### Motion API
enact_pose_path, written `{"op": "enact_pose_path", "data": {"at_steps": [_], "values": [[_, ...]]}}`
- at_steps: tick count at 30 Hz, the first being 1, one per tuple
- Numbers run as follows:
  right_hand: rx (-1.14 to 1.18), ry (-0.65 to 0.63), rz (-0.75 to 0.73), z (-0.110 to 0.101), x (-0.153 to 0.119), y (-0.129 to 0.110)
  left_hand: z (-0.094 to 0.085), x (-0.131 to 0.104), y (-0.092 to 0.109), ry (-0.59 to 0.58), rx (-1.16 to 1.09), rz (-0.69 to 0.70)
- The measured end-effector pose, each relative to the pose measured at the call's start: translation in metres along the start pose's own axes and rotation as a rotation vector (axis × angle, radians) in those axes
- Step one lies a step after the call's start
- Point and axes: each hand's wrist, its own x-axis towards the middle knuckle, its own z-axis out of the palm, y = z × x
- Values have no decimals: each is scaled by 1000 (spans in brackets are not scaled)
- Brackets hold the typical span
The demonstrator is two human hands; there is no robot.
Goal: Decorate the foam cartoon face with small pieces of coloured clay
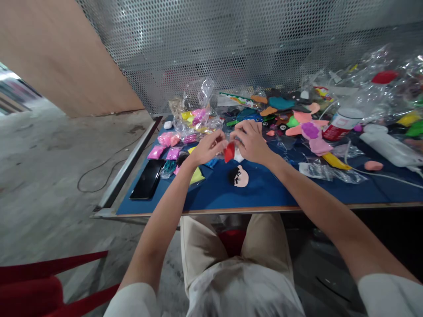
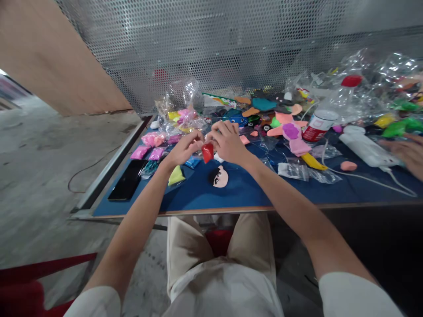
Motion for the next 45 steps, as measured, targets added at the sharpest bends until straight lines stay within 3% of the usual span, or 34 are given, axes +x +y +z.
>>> {"op": "enact_pose_path", "data": {"at_steps": [7, 14, 20, 23, 32, 41, 45], "values": [[121, 73, 125, 1, 2, 2, 10, 3, -14, -4, 262, -82], [242, -54, 35, -11, 4, 7, 6, 3, -22, -32, 253, -38], [321, 37, 5, -11, 5, 11, 10, 2, -28, -9, 164, 91], [320, 49, -52, -11, 5, 12, 12, 1, -26, 64, 156, 138], [177, 9, -193, -7, 4, 23, 14, -2, -12, 41, 187, 66], [339, -52, -193, -11, 2, 18, 17, -1, -14, 24, 174, 22], [295, -48, -204, -13, 2, 14, 15, -2, -9, 25, 73, 25]]}}
